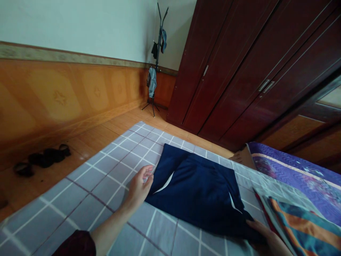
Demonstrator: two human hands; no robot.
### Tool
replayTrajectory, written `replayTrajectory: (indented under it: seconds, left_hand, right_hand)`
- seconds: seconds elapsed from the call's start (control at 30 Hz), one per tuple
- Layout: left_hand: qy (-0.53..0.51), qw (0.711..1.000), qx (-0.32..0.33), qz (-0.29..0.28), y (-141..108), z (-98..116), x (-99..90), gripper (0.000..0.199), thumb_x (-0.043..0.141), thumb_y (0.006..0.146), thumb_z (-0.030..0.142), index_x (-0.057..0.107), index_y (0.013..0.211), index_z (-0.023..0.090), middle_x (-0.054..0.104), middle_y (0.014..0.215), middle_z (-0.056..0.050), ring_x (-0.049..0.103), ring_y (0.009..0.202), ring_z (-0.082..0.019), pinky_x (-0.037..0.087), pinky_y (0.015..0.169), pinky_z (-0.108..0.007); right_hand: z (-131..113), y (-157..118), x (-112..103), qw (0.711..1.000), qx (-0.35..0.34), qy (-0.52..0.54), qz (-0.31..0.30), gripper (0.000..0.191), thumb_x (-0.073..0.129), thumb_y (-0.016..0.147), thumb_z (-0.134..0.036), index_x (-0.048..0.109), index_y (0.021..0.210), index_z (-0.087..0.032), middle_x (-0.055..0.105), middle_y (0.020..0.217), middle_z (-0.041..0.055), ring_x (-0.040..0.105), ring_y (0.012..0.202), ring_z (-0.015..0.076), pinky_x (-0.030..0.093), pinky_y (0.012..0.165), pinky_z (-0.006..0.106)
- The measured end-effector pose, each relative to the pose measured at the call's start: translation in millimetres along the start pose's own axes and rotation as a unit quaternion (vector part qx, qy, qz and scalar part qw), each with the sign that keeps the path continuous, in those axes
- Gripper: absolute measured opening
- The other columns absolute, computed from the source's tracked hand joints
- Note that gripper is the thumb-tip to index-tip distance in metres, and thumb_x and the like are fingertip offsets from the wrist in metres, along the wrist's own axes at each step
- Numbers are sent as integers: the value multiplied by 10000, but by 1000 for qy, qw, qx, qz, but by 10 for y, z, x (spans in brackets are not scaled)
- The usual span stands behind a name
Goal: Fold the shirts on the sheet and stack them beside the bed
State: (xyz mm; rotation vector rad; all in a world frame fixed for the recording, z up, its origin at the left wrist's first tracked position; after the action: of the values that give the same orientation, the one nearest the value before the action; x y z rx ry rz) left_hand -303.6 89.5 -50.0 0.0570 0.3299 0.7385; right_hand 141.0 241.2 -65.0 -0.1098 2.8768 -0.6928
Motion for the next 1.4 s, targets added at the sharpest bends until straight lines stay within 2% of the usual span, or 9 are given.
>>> replayTrajectory:
  seconds: [0.13,0.27,0.37,0.43,0.53,0.7,0.97,1.13,1.4]
  left_hand:
    - [-42,998,-36,-8,9,-93,15,335,500,809,325,565,1100,173,638,1063,-85,649,819,-175,499,714,-284]
    - [-81,994,-64,-37,4,-99,68,383,493,802,373,537,1107,146,640,945,-73,639,681,-157,477,581,-249]
    - [-88,992,-81,-51,-1,-89,82,406,475,797,375,521,1119,132,644,887,-62,627,636,-150,462,545,-237]
    - [-81,992,-76,-57,-1,-67,79,392,468,803,370,529,1110,133,647,831,-44,620,620,-148,464,556,-239]
    - [-53,995,-45,-65,9,-11,67,349,471,821,376,560,1062,140,640,751,-24,624,675,-164,471,614,-249]
    - [11,994,-38,-97,8,34,55,326,484,833,362,576,1072,160,660,822,-24,622,690,-152,451,631,-241]
    - [250,956,-30,-151,-111,198,90,344,616,772,260,592,1112,219,618,693,28,591,673,-163,366,618,-243]
    - [224,957,-8,-184,-132,250,112,257,522,791,125,596,1020,213,586,651,44,574,622,-133,381,619,-222]
    - [351,913,20,-206,-257,267,98,369,582,845,317,513,1182,181,670,999,-90,645,895,-249,448,760,-312]
  right_hand:
    - [-503,127,395,997,-60,-38,-32,370,735,527,-330,700,865,-186,642,615,5,543,494,140,406,438,231]
    - [-1104,-147,1522,947,-201,-220,-118,404,594,644,-282,686,1008,-133,685,708,38,615,600,181,440,517,247]
    - [-1225,-617,2471,821,-321,-464,-83,406,536,665,-155,691,1041,-167,710,939,86,654,908,249,486,746,291]
    - [-1068,-949,3030,738,-374,-551,-109,362,502,717,-121,686,1022,-182,706,906,89,664,882,246,487,751,298]
    - [-814,-1315,3419,682,-446,-558,-159,308,520,773,-161,648,1053,-187,674,913,77,658,842,232,507,716,300]
    - [-696,-1414,3011,677,-535,-485,-139,425,596,779,-207,578,1201,-162,618,1077,113,600,981,250,520,840,376]
    - [-390,-1319,2118,595,-628,-498,-54,408,486,762,-112,596,1149,-180,545,1213,141,534,1101,296,534,859,434]
    - [-313,-1189,1935,593,-620,-513,-17,418,445,778,-112,561,1173,-181,572,1157,137,593,971,260,574,735,373]
    - [-183,-1087,1892,626,-570,-529,-59,514,456,785,-133,470,1294,-200,616,910,66,627,774,208,543,587,283]
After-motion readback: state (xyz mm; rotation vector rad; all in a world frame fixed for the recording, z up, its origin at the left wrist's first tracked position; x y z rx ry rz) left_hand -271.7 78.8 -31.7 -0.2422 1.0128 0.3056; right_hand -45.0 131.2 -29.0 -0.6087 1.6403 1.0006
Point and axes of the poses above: each hand's wrist, its own y-axis towards the middle knuckle, its own x-axis out of the palm, z = x × y, the point moved 10 cm from there along y, towards the middle knuckle
